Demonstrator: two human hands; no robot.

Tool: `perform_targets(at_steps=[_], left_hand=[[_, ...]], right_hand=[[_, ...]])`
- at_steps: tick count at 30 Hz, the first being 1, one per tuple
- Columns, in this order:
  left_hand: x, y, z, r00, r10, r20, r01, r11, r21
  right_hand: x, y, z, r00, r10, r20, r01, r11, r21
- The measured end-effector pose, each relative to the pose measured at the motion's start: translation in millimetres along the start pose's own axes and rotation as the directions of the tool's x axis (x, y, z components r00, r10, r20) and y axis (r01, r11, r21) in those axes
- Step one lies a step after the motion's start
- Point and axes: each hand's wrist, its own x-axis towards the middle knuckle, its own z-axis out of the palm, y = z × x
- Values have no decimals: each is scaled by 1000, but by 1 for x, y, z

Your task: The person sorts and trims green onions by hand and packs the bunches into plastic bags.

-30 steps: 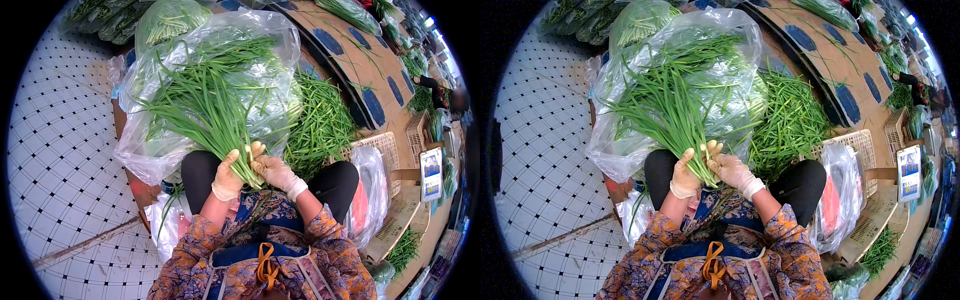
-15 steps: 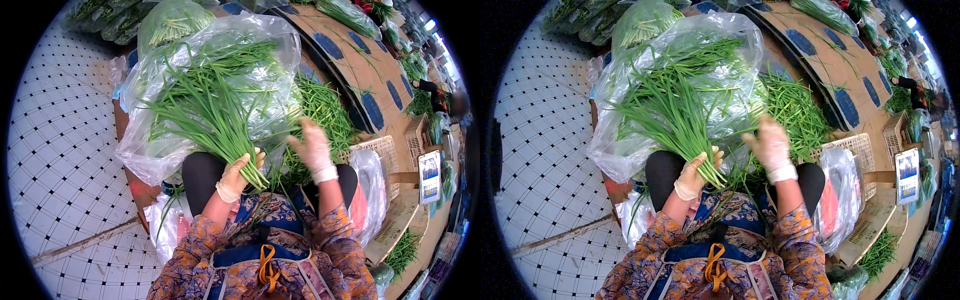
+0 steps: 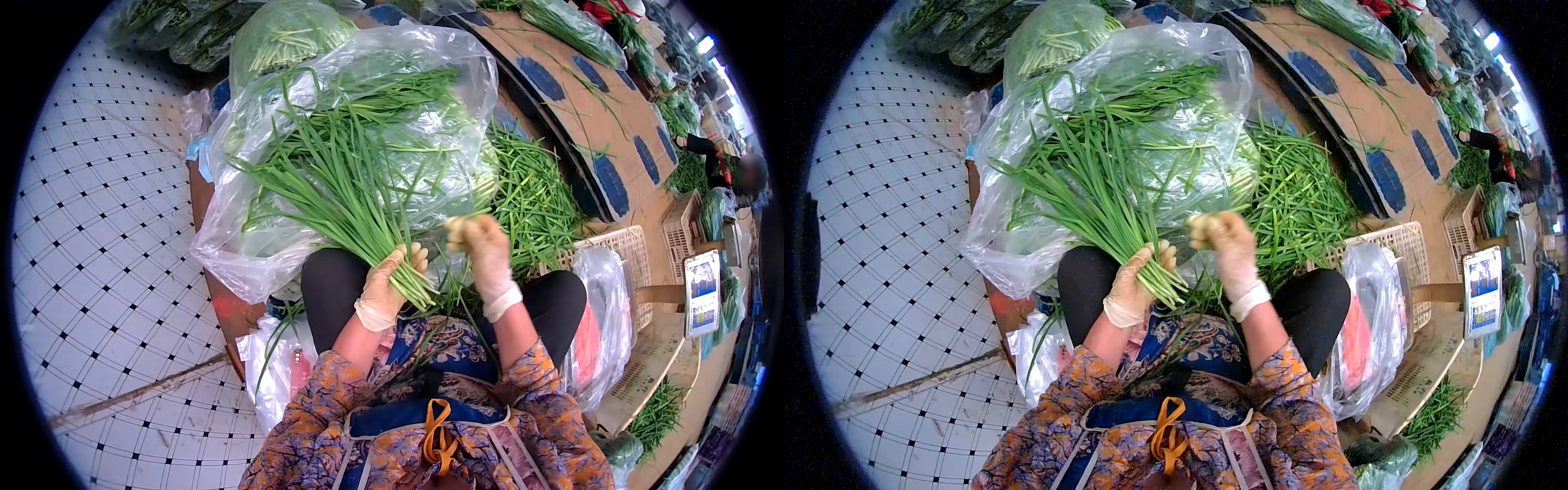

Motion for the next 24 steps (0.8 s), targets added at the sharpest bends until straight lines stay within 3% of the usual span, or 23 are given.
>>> perform_targets(at_steps=[1,2,4,5,7,8,10,11,13,16,17,18,19,20,21,22,23,24], left_hand=[[-1,1,0,1000,1,-1,-1,1000,1],[-4,1,0,1000,6,10,-7,1000,11],[-6,1,-2,1000,11,20,-12,1000,20],[-5,0,-3,1000,5,10,-6,999,46],[-3,-2,-5,1000,5,0,-5,998,70],[-2,-3,-5,1000,1,-6,-1,994,107],[-1,-5,-3,1000,-1,-9,3,985,171],[-1,-5,-2,1000,4,-10,-2,985,171],[-3,-5,-1,996,45,77,-61,974,217],[-5,0,6,998,52,-30,-44,973,227],[-5,2,7,996,25,-85,-6,975,224],[-3,1,3,997,53,-65,-41,985,166],[-2,-1,-2,996,57,-66,-46,987,155],[-5,-1,-1,997,50,-54,-39,981,193],[-7,-1,3,998,37,-41,-27,972,235],[-9,-1,11,998,28,-50,-11,953,303],[-9,-3,10,999,23,-47,-8,954,300],[-8,-5,9,999,51,-10,-47,965,258]], right_hand=[[1,-14,-7,992,12,-123,-16,999,-32],[9,-16,-24,987,-101,-129,100,995,-16],[16,-22,-53,926,-141,-351,194,974,120],[21,-29,-53,837,-51,-546,248,923,294],[20,-24,-59,872,116,-475,84,921,380],[16,-22,-50,874,114,-472,86,921,381],[2,-8,-8,944,254,-212,-257,966,14],[-1,-3,8,927,361,-100,-374,905,-204],[0,26,20,890,438,124,-400,882,-248],[2,8,31,898,433,81,-397,875,-277],[5,26,15,974,221,43,-176,866,-469],[4,1,20,1000,0,-5,-1,945,-328],[12,-7,-3,987,-48,-151,-26,891,-453],[17,-27,-23,982,-72,-177,6,939,-345],[25,-28,-49,965,-109,-239,97,993,-62],[25,-46,-47,948,-104,-300,114,993,17],[30,-39,-71,931,52,-361,-71,997,-39],[31,-19,-76,942,-10,-336,-86,960,-268]])
